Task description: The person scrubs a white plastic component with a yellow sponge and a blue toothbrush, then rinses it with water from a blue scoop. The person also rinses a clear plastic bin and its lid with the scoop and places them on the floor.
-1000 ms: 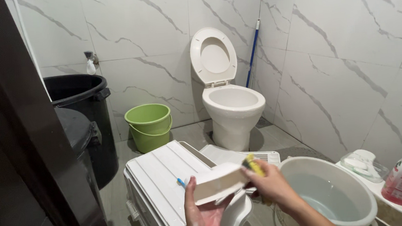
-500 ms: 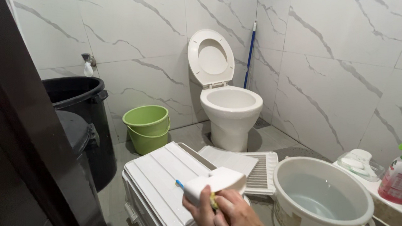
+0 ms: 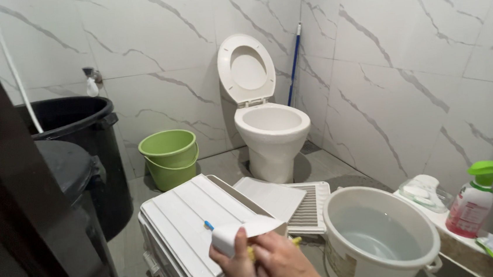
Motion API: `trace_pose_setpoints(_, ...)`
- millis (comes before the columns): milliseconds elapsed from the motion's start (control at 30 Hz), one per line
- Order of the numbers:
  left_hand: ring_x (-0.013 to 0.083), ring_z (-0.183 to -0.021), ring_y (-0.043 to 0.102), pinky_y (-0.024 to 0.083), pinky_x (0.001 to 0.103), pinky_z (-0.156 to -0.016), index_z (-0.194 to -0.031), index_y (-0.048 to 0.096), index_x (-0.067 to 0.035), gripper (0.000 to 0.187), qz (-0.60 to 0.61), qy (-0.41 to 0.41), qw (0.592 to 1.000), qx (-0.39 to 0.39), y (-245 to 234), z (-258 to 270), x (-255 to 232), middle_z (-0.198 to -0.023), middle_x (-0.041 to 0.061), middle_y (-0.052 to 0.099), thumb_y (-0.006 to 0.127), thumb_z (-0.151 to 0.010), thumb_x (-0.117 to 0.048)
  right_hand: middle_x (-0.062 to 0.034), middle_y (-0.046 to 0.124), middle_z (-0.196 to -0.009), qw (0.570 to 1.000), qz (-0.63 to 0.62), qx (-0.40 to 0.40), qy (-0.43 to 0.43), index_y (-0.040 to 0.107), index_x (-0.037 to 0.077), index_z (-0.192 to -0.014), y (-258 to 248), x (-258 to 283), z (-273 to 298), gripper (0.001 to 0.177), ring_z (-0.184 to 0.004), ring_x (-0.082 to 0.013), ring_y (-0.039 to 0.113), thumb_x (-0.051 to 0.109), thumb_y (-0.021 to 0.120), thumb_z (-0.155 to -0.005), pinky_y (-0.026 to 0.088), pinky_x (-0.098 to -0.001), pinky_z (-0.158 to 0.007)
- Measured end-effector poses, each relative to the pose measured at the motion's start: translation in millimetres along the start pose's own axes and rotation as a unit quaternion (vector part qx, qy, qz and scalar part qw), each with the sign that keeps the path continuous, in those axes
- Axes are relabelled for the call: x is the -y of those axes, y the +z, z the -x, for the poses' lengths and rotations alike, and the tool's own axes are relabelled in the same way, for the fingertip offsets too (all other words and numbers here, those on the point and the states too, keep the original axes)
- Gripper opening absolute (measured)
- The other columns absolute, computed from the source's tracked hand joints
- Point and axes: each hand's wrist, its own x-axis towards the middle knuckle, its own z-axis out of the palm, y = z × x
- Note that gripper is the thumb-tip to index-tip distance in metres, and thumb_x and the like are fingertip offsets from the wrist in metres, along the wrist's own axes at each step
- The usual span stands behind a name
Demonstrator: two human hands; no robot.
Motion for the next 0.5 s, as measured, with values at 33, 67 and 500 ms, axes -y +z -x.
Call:
trace_pose_setpoints(33, 0.031, -0.113, 0.062, 0.059, 0.045, -0.09, -0.15, 0.017, -0.012, 0.092, 0.004, -0.041, 0.999, -0.014, -1.7, 1.2, -5.4, -0.129, 0.019, 0.051, 0.074, -0.08, -0.029, -0.0173, 0.068, -0.122, 1.0, 0.011, 0.005, -0.026, 0.068, -0.004, -0.104, 0.6, -0.9, -0.8, 0.025, -0.118, -0.0347, 0.062, 0.001, 0.068, -0.079, 0.051, -0.0428, -0.099)
trace_pose_setpoints(67, 0.0321, -0.111, 0.062, 0.06, 0.045, -0.088, -0.151, 0.017, -0.013, 0.091, 0.008, -0.082, 0.996, -0.028, -1.7, 3.2, -11.1, -0.127, 0.019, 0.051, 0.072, -0.081, -0.032, -0.016, 0.069, -0.125, 0.998, 0.022, 0.01, -0.052, 0.067, -0.003, -0.103, -0.1, -1.9, -1.2, 0.022, -0.121, -0.0336, 0.062, 0.001, 0.067, -0.081, 0.051, -0.0419, -0.101)
trace_pose_setpoints(500, 0.0406, -0.115, 0.059, 0.055, 0.061, -0.101, -0.143, 0.044, 0.002, 0.09, 0.174, -0.321, 0.931, -0.004, 3.0, 10.8, -32.3, -0.126, 0.026, 0.054, 0.059, -0.085, -0.065, -0.0053, 0.08, -0.089, 0.854, -0.23, -0.043, 0.464, 0.078, 0.006, -0.106, -98.5, -47.6, -13.0, 0.021, -0.079, -0.0159, 0.068, 0.01, 0.072, -0.087, 0.057, -0.0318, -0.074)
